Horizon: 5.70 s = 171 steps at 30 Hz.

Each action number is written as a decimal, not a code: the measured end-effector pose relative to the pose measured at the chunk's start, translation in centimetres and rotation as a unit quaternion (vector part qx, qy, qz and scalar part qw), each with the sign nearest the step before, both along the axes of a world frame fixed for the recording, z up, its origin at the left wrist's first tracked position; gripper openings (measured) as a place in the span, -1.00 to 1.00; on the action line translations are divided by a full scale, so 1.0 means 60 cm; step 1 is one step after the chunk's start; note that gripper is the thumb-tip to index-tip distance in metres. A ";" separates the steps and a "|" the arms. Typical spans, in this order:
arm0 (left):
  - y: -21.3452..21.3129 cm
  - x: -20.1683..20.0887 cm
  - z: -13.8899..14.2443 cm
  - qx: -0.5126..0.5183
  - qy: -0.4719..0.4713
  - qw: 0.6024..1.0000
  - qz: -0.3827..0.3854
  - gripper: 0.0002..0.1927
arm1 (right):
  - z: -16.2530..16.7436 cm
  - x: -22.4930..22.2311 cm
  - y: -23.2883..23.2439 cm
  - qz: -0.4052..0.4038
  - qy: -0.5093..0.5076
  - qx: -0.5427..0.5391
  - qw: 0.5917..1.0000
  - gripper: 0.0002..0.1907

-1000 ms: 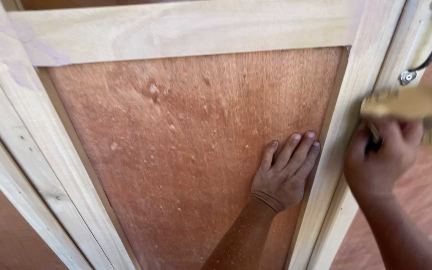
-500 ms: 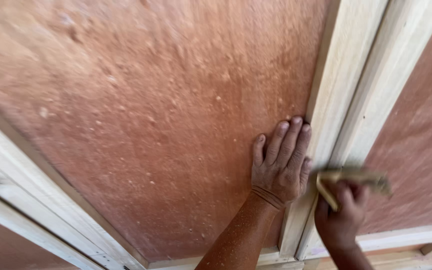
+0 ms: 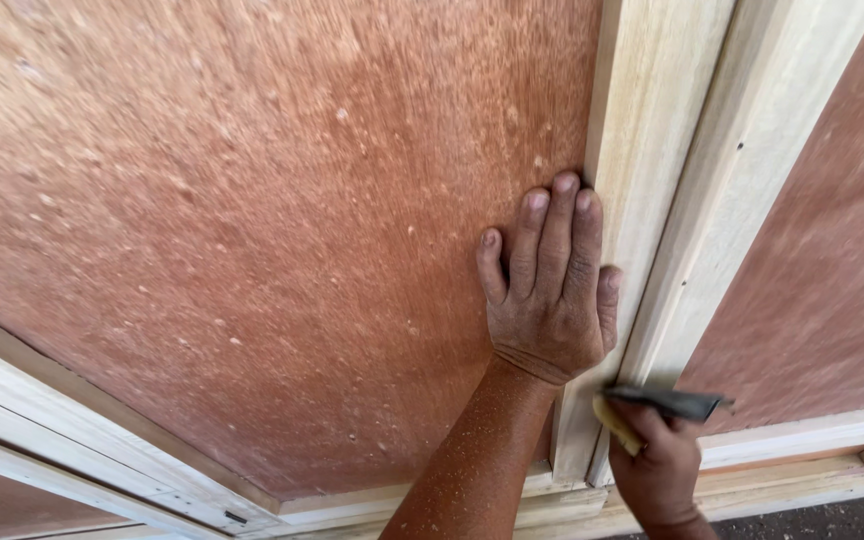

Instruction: The person sands the wooden frame rails and panel edges of a cabinet door using sheets of sandpaper held by hand. They work along the horizontal and vertical frame members, steadying the door with the other hand and moving between different rails and edges.

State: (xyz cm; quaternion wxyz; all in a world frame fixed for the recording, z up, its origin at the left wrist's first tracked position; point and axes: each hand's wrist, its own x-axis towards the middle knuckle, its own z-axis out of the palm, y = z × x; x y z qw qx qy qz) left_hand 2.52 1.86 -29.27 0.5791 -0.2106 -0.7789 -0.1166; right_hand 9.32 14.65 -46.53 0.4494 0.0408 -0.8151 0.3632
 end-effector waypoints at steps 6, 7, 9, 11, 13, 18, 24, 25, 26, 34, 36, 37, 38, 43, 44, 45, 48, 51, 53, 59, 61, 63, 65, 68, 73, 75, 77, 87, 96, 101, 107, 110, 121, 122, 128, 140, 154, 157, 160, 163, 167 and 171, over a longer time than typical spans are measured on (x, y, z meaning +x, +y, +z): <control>0.010 0.012 -0.014 0.023 -0.011 1.000 -0.007 -0.40 | -0.011 -0.030 0.017 0.013 0.080 0.012 0.997 -0.70; 0.011 0.014 -0.019 0.024 -0.015 1.000 -0.009 -0.40 | -0.023 -0.023 0.018 0.006 0.080 0.035 0.996 -0.71; 0.013 0.015 -0.025 0.023 -0.013 1.000 -0.008 -0.41 | -0.049 -0.002 0.016 0.005 -0.016 0.073 0.997 -0.62; 0.012 0.013 -0.028 0.017 -0.014 1.000 -0.006 -0.42 | -0.065 0.016 0.011 0.010 -0.084 0.084 0.993 -0.60; 0.009 0.011 -0.028 0.014 -0.011 1.000 -0.005 -0.42 | -0.064 0.022 0.008 0.021 -0.104 0.071 0.992 -0.65; 0.007 0.014 -0.026 0.031 -0.021 0.999 -0.005 -0.42 | -0.030 -0.005 0.017 0.057 0.052 0.004 0.997 -0.77; 0.008 0.012 -0.030 0.033 0.005 0.999 -0.003 -0.42 | -0.103 0.006 0.014 0.029 -0.019 0.080 0.996 -0.71; 0.009 0.010 -0.029 0.035 0.009 0.999 -0.007 -0.42 | -0.118 0.012 0.014 0.035 -0.072 0.099 0.992 -0.66; 0.009 0.008 -0.028 0.035 0.015 0.999 -0.010 -0.43 | -0.128 0.016 0.013 0.031 -0.095 0.105 0.989 -0.67; 0.012 0.020 -0.021 0.033 -0.025 0.999 0.006 -0.42 | -0.101 0.007 0.029 0.022 0.026 0.043 0.998 -0.77; 0.012 0.019 -0.019 0.024 -0.038 0.999 0.016 -0.42 | -0.110 0.001 0.029 0.023 0.006 0.044 0.999 -0.78; 0.013 0.018 -0.018 0.028 -0.024 0.999 0.012 -0.42 | -0.120 0.001 0.028 0.026 -0.004 0.046 0.999 -0.79; 0.013 0.016 -0.017 0.030 -0.008 0.999 0.011 -0.42 | -0.133 0.004 0.026 0.031 -0.052 0.065 0.996 -0.76; 0.012 0.015 -0.010 0.017 -0.031 0.999 0.017 -0.43 | -0.172 0.034 0.021 0.032 -0.187 0.114 0.975 -0.56; 0.012 0.016 -0.008 0.020 -0.026 0.999 0.015 -0.43 | -0.169 0.036 0.023 0.037 -0.181 0.091 0.979 -0.60; 0.012 0.018 -0.007 0.024 -0.021 0.999 0.011 -0.43 | -0.165 0.036 0.026 0.041 -0.175 0.069 0.981 -0.65; 0.013 0.024 -0.003 0.028 -0.015 0.999 0.017 -0.43 | -0.153 0.028 0.031 0.049 -0.082 0.016 0.995 -0.70; 0.013 0.028 -0.002 0.018 -0.038 0.999 0.025 -0.44 | -0.170 0.027 0.027 0.033 -0.075 0.057 0.995 -0.75; 0.014 0.028 0.000 0.013 -0.025 0.999 0.022 -0.45 | -0.198 0.031 0.015 0.017 -0.128 0.089 0.988 -0.75; 0.012 0.038 0.004 0.005 -0.042 0.999 0.017 -0.47 | -0.225 0.035 0.011 0.029 -0.152 0.048 0.987 -0.81; 0.011 0.042 0.005 0.003 -0.051 0.998 0.021 -0.47 | -0.205 0.024 0.018 0.052 -0.083 0.021 0.995 -0.79; 0.011 0.041 0.005 -0.001 -0.066 0.997 0.027 -0.47 | -0.185 0.021 0.019 0.031 -0.040 -0.012 0.999 -0.80; 0.015 0.035 0.004 0.011 -0.042 0.999 0.014 -0.46 | -0.176 0.024 0.011 0.015 -0.033 0.004 0.999 -0.77; 0.021 0.022 0.002 0.013 -0.017 1.000 0.016 -0.45 | -0.175 0.037 -0.011 0.014 -0.119 0.071 0.990 -0.67; 0.022 0.023 -0.008 0.007 -0.021 1.000 0.014 -0.44 | -0.141 0.029 -0.011 0.055 -0.065 0.051 0.995 -0.68; 0.022 0.025 -0.011 0.006 -0.030 0.999 0.015 -0.45 | -0.108 0.003 0.008 0.090 0.018 -0.004 0.996 -0.74; 0.023 0.025 -0.012 0.013 -0.022 1.000 0.009 -0.45 | -0.086 -0.012 0.020 0.098 0.066 -0.019 0.993 -0.78; 0.028 0.015 -0.012 0.023 0.017 1.000 0.005 -0.44 | -0.060 0.022 -0.018 0.000 -0.020 0.072 0.997 -0.80; 0.027 0.020 -0.018 0.023 0.000 1.000 0.005 -0.44 | 0.008 0.009 -0.015 0.029 0.101 0.019 0.994 -0.77; 0.027 0.012 -0.015 0.009 -0.013 1.000 0.009 -0.46 | -0.014 0.030 -0.030 0.011 -0.001 0.059 0.998 -0.78; 0.023 0.021 -0.014 0.016 -0.023 1.000 0.000 -0.45 | 0.035 -0.006 0.005 0.059 0.080 -0.016 0.995 -0.87; 0.024 0.018 -0.017 0.014 -0.021 1.000 0.000 -0.47 | 0.018 -0.008 0.015 0.015 0.087 0.019 0.996 -0.82; 0.020 0.021 -0.009 0.012 -0.029 0.999 -0.008 -0.47 | 0.012 0.015 -0.003 0.059 0.053 -0.020 0.997 -0.77; 0.017 0.024 -0.009 0.005 -0.031 0.999 -0.005 -0.49 | 0.035 0.014 0.003 0.078 0.057 -0.065 0.993 -0.79; 0.017 0.022 -0.009 0.001 -0.005 1.000 -0.008 -0.55 | 0.033 -0.001 0.015 -0.017 0.049 0.006 0.999 -0.77; 0.017 0.021 -0.010 -0.003 -0.031 0.999 -0.005 -0.53 | -0.166 0.016 0.008 -0.025 -0.099 0.092 0.990 -0.90; 0.014 0.024 -0.013 0.016 -0.015 1.000 -0.018 -0.55 | -0.265 0.035 0.002 -0.012 -0.075 0.103 0.992 -0.85; 0.015 0.026 -0.015 0.013 -0.024 1.000 -0.014 -0.55 | -0.273 0.034 0.009 0.000 -0.066 0.151 0.986 -0.83; 0.016 0.025 -0.016 0.017 -0.020 0.999 -0.021 -0.56 | -0.300 0.052 0.001 -0.035 -0.252 0.218 0.942 -0.88; 0.019 0.018 -0.013 0.018 -0.004 1.000 -0.018 -0.56 | -0.319 0.075 0.000 -0.075 -0.295 0.110 0.946 -0.89; 0.022 0.016 -0.015 0.015 -0.012 1.000 -0.010 -0.58 | -0.303 0.059 0.008 -0.079 -0.336 -0.379 0.859 -0.79; 0.027 0.014 -0.022 0.019 -0.001 1.000 0.004 -0.51 | -0.259 -0.006 -0.009 -0.069 -0.273 -0.796 0.536 -0.62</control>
